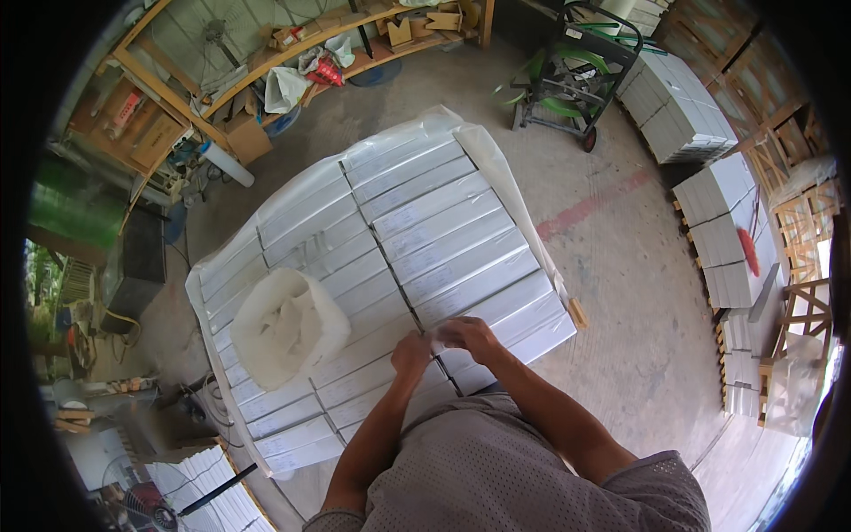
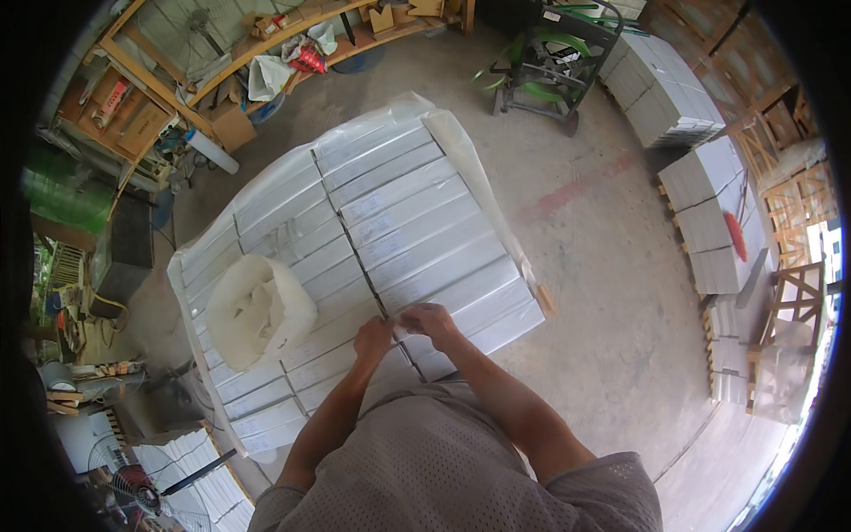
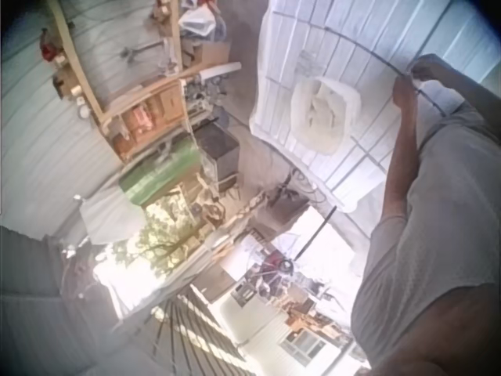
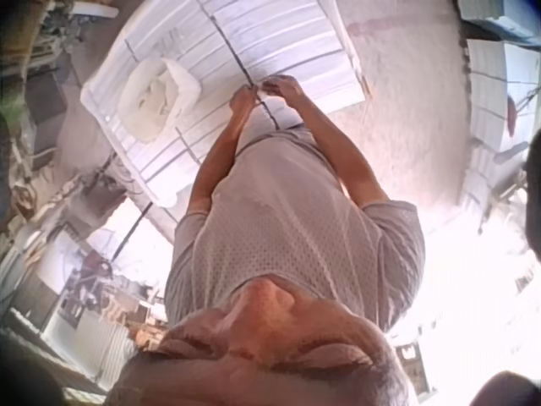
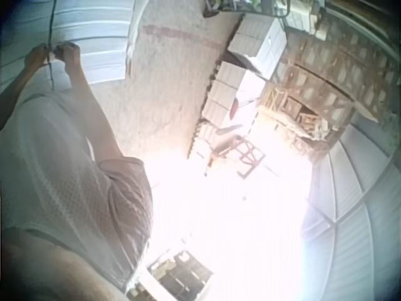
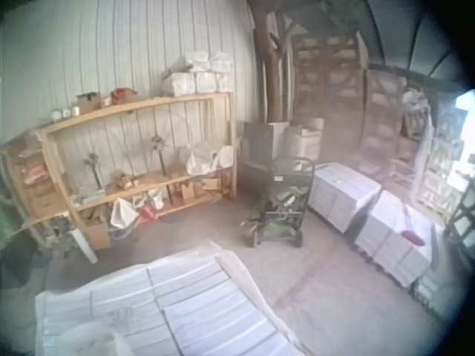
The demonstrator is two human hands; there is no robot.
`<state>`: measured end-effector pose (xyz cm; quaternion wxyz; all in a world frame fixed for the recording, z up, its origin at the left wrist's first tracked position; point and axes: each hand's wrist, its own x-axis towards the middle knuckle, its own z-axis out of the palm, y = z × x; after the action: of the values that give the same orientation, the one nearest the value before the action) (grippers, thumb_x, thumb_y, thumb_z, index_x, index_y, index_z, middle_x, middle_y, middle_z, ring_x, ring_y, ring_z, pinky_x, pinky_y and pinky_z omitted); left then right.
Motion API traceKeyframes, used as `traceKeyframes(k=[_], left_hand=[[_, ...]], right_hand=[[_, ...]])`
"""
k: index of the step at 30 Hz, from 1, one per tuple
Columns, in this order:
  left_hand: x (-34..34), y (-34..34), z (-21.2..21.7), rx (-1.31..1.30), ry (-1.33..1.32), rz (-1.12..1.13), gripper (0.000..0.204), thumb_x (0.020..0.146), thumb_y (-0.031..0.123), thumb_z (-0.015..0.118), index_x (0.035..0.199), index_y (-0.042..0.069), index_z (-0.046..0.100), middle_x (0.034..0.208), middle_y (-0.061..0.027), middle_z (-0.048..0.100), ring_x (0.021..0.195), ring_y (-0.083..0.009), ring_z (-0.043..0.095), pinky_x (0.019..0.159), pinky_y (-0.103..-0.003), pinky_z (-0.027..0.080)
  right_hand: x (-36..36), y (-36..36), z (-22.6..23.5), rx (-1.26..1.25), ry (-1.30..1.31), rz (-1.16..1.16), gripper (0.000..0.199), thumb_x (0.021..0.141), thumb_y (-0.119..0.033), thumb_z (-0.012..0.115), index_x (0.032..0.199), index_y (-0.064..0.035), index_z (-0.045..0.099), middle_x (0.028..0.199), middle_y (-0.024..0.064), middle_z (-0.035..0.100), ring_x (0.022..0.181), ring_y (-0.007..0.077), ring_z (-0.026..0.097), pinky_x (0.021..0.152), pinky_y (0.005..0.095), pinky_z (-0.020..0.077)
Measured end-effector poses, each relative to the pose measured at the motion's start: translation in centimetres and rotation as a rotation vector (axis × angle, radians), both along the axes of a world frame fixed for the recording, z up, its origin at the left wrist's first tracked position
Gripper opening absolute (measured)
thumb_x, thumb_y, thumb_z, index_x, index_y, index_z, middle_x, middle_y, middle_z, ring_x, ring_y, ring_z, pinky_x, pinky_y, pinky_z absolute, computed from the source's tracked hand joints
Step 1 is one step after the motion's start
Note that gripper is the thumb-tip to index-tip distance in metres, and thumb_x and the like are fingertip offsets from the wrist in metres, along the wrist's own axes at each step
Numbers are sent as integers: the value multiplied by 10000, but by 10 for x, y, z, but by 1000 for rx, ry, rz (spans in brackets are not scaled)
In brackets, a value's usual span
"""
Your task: The person repeatedly picks small white labels from a container and places them on a pallet of shrink-wrapped white rectangular blocks. The person then walks to a shelf, picks up a red tape dispenser, and returns to the pallet to continue handling the plastic wrap.
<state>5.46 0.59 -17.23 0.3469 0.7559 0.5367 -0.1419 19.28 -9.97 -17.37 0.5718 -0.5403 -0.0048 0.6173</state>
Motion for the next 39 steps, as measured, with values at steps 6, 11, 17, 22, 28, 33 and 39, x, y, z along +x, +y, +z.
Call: traceKeyframes(k=[6,11,17,22,28,33,39], left_hand=[[-33,7,-12,-290,-367,267,434,918,405,510,938,-10,633,831,-191,667,668,-288,634,581,-407,486],[-53,5,24,-720,-629,559,444,982,389,442,1042,-34,563,744,-165,622,521,-204,547,463,-316,419],[-42,-1,69,-1056,-771,690,561,1011,480,346,1180,-33,503,788,-196,648,593,-252,602,541,-354,463],[-25,-10,96,-1132,-860,630,632,1014,514,273,1224,-45,481,795,-196,642,612,-267,603,564,-346,474],[-22,-15,110,-1236,-938,469,689,1018,521,212,1149,-62,554,809,-185,652,668,-273,644,632,-358,532],[-29,-19,114,-1143,-841,373,589,1015,449,324,1134,-71,574,849,-178,668,757,-264,671,730,-354,544],[-28,-25,132,-1003,-780,303,373,966,272,503,1029,-72,635,848,-136,673,776,-215,663,725,-312,528]], right_hand=[[1,-2,-29,383,-298,193,385,962,-293,557,1154,34,619,1130,145,647,1045,222,636,940,351,509],[32,-26,-38,274,-150,-482,361,901,-241,642,1138,28,603,1027,135,674,967,239,659,872,370,528],[27,-35,38,65,-466,1,362,872,-264,685,1071,34,642,917,96,684,848,164,655,763,305,530],[-21,-22,107,107,-727,358,314,856,-225,718,1062,4,663,869,105,674,778,154,638,718,306,534],[-30,-20,117,98,-834,329,223,853,-147,708,987,28,674,826,104,664,733,168,653,664,297,531],[-25,-28,118,46,-813,367,225,897,-164,631,1015,22,675,826,118,666,695,206,652,680,327,520],[-25,-39,104,156,-1023,314,211,897,-144,645,1038,10,677,852,130,688,734,200,660,694,322,529]])
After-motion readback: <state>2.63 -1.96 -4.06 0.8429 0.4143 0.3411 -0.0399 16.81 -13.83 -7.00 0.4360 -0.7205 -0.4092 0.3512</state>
